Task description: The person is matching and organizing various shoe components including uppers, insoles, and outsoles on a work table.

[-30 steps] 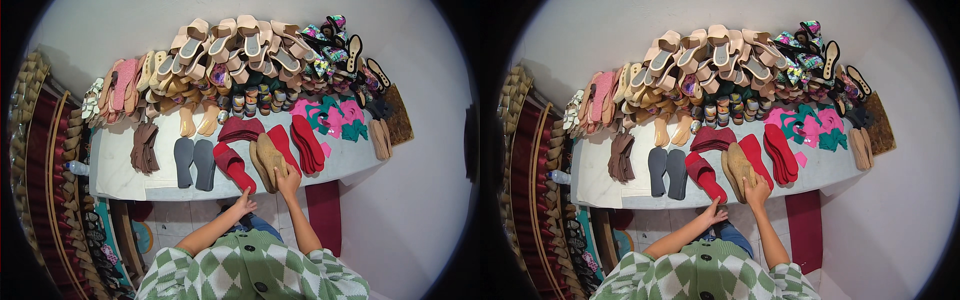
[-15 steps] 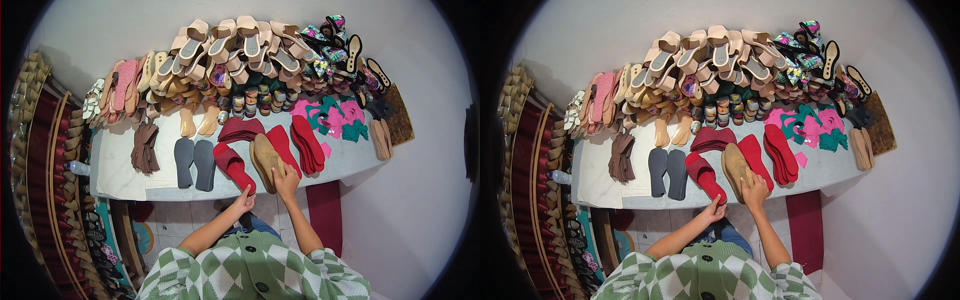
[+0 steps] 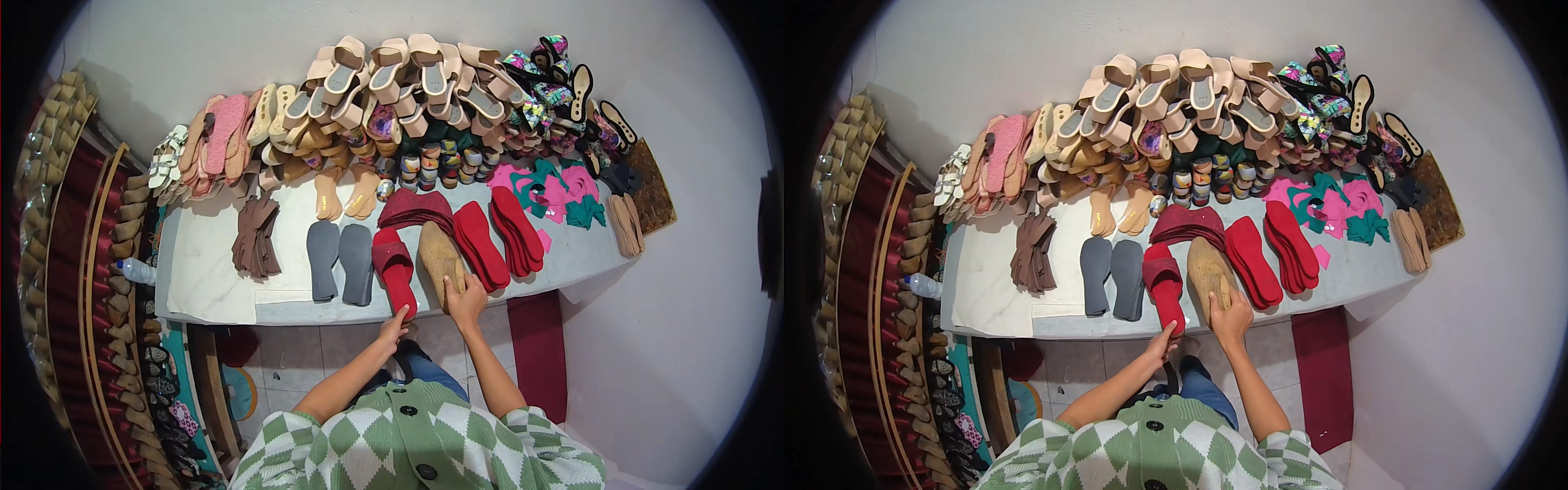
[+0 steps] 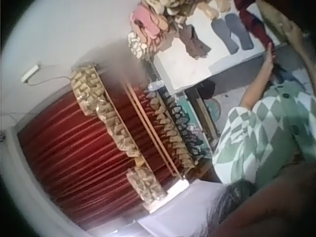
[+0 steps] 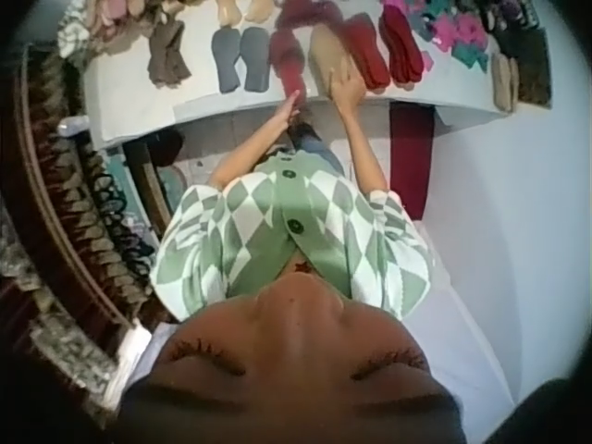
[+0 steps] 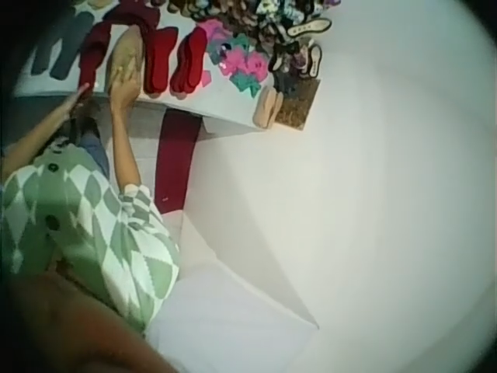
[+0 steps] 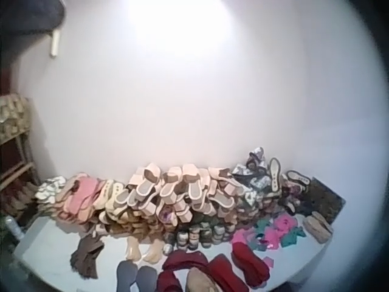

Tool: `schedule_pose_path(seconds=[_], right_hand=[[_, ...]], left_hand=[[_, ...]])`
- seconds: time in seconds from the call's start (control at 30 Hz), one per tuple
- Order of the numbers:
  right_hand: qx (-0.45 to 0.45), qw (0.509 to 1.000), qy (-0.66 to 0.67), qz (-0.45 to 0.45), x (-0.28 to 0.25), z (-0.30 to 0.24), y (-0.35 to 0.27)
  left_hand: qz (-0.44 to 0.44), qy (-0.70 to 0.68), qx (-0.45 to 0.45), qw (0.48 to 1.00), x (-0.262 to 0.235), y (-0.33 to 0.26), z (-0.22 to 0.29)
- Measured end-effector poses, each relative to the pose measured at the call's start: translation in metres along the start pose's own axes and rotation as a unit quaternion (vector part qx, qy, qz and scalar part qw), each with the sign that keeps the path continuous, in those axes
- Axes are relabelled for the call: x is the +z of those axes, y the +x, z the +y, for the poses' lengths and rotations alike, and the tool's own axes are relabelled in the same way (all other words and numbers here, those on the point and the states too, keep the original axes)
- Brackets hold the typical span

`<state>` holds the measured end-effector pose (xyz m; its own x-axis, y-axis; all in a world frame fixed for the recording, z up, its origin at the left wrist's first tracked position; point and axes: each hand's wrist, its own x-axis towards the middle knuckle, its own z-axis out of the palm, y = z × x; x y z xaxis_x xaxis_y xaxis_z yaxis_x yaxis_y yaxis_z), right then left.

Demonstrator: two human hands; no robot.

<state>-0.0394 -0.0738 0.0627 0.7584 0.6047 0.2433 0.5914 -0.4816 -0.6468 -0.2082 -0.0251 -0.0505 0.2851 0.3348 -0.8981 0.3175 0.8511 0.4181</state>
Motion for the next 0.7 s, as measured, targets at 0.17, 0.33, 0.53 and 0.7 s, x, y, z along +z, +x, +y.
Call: schedule_pose_path(seconds=[0.17, 0.33, 0.53, 0.7], right_hand=[[0.002, 0.998, -0.028, 0.057, 0.025, -0.002, -0.037], [0.006, 0.998, -0.032, 0.050, 0.038, 0.000, -0.063], [0.012, 0.998, -0.054, 0.034, 0.047, -0.008, -0.071], [-0.006, 0.998, -0.044, 0.038, 0.059, -0.004, -0.075]], left_hand=[[0.030, 0.056, 0.144, 0.988, -0.033, 0.012, -0.015], [0.042, 0.082, 0.132, 0.987, -0.039, -0.006, -0.004], [0.005, 0.092, 0.102, 0.990, -0.059, -0.005, -0.002], [-0.012, -0.081, 0.136, 0.987, -0.058, -0.014, -0.007]])
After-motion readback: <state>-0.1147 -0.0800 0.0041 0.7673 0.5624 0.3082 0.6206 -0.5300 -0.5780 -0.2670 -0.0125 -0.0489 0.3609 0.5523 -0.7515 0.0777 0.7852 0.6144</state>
